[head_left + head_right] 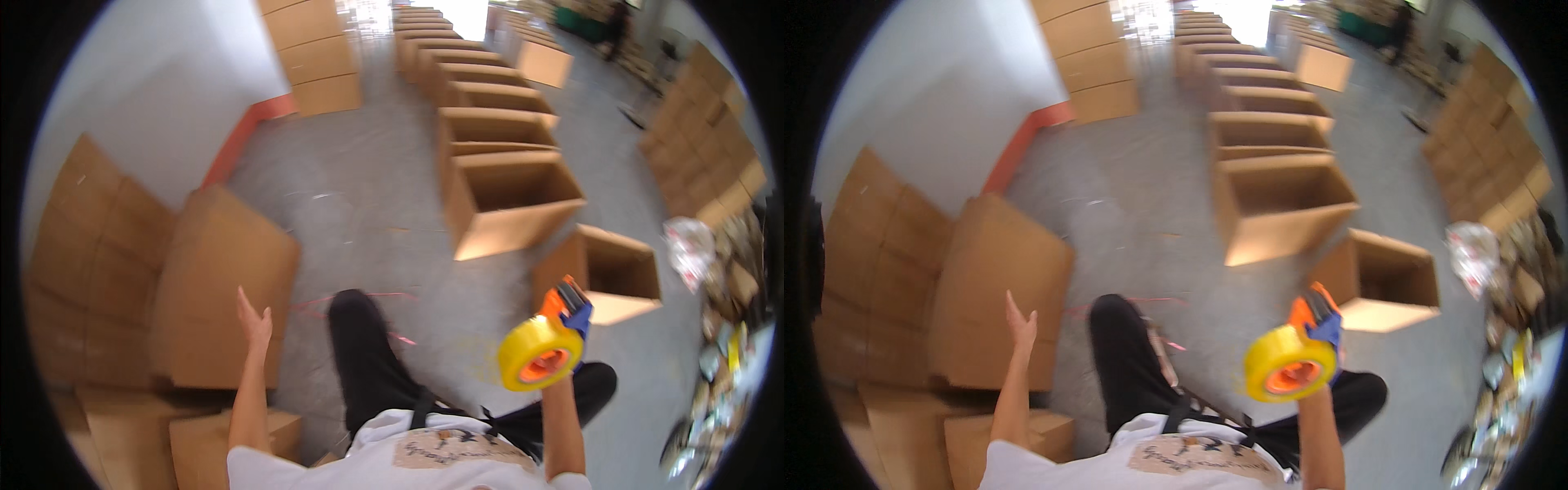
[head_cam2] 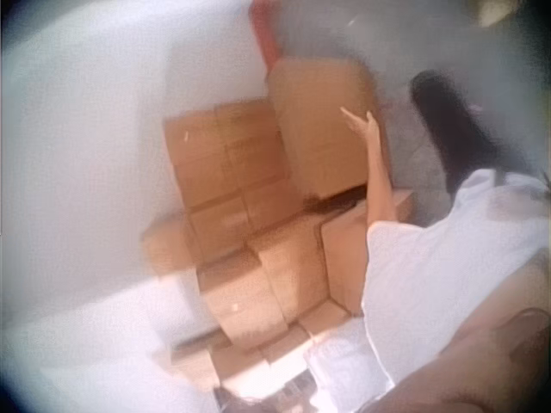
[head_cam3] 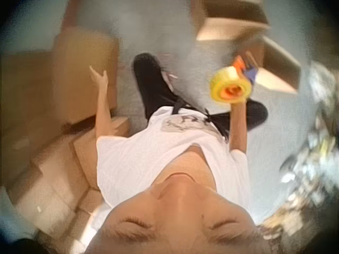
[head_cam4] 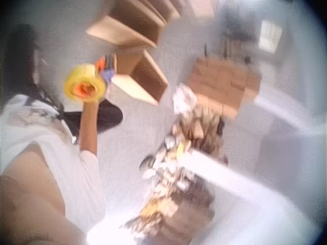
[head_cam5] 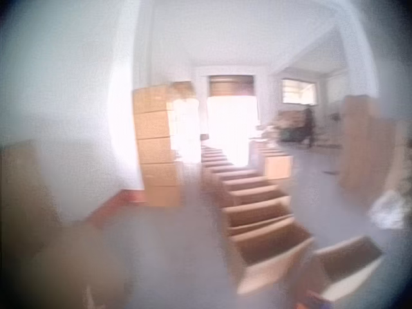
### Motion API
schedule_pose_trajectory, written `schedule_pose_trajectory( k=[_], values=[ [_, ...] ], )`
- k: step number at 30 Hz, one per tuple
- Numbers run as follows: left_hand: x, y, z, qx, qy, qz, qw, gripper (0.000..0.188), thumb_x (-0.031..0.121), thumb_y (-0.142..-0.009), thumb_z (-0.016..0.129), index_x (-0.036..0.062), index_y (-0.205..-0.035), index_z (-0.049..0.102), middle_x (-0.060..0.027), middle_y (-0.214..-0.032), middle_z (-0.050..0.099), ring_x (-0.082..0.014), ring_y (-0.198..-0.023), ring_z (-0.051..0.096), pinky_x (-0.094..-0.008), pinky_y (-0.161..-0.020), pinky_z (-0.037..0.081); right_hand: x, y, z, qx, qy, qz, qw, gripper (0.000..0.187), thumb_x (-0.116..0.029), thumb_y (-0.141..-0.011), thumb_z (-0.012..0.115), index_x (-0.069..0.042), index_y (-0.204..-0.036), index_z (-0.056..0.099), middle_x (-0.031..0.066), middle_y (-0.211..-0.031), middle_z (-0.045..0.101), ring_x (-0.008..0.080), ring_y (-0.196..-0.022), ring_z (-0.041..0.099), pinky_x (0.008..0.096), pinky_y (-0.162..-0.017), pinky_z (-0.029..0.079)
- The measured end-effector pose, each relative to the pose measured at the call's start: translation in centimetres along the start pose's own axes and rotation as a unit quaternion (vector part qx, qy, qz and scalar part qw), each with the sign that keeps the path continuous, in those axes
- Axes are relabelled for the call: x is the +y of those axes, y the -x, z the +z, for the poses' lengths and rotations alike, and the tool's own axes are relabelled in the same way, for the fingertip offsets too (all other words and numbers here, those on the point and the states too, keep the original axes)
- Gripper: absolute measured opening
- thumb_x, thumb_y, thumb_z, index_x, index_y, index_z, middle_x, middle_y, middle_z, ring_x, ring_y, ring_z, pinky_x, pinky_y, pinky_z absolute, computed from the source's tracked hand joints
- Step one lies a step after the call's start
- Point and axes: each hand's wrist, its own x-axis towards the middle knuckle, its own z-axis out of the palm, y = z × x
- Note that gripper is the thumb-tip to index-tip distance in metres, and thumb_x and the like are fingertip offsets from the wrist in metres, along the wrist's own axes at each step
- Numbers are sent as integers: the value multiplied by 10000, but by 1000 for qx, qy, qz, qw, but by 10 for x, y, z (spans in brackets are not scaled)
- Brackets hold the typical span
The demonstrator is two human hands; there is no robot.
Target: The person folds the bottom flaps of cardboard boxes and applies adhesive tape to the seams using a handheld tape dispenser while seated on a stool.
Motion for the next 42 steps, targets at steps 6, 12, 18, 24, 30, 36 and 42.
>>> schedule_pose_trajectory(
  k=[6,12,18,24,30,36,42],
  values=[
    [-104,-50,-95,32,-206,-191,959,806,64,-750,622,20,-1385,126,-189,-1449,69,-343,-1340,81,-424,-1091,153,22,10,-13,-59,-15,47,997,620,-549,-834,360,5,-992,588,122,-849,644,238,-614,591,336,-581,494],
    [-131,-87,-125,-91,-281,-226,928,852,125,-757,631,53,-1401,77,-110,-1471,54,-319,-1349,69,-473,-1086,144,31,6,-27,-52,33,71,996,593,-522,-851,362,8,-997,587,121,-850,647,232,-589,589,332,-551,499],
    [-99,-75,-92,-55,-388,-239,888,831,127,-760,619,70,-1403,96,-175,-1457,55,-346,-1339,96,-502,-1075,143,38,7,-21,102,61,63,991,551,-464,-857,398,19,-1082,540,144,-954,637,263,-788,634,390,-702,537],
    [-67,-56,-89,16,-321,-134,938,541,59,-777,580,23,-1270,360,-208,-1429,114,-373,-1326,109,-470,-1082,150,50,8,-17,165,76,49,982,553,-457,-872,361,50,-965,561,102,-549,588,210,-411,557,321,-486,521],
    [-21,-61,-61,41,-156,-93,982,195,72,-735,594,16,-921,609,-175,-1148,492,-331,-1071,474,-410,-874,393,40,15,-12,183,105,35,977,568,-475,-881,333,23,-1085,512,113,-705,625,208,-547,604,309,-521,519],
    [104,-70,-84,-35,-106,118,987,106,42,-706,574,27,-807,603,-83,-858,589,-296,-771,577,-358,-662,454,-16,41,-26,188,219,-93,953,644,-607,-834,391,-8,-1012,545,105,-726,606,213,-581,586,311,-585,494],
    [229,-80,-110,-224,123,311,915,96,-36,-675,556,-12,-763,586,-111,-834,596,-279,-771,566,-331,-663,437,-70,75,-19,135,303,-244,911,556,-513,-797,556,8,-990,539,108,-708,575,206,-591,557,320,-591,481]
  ],
)
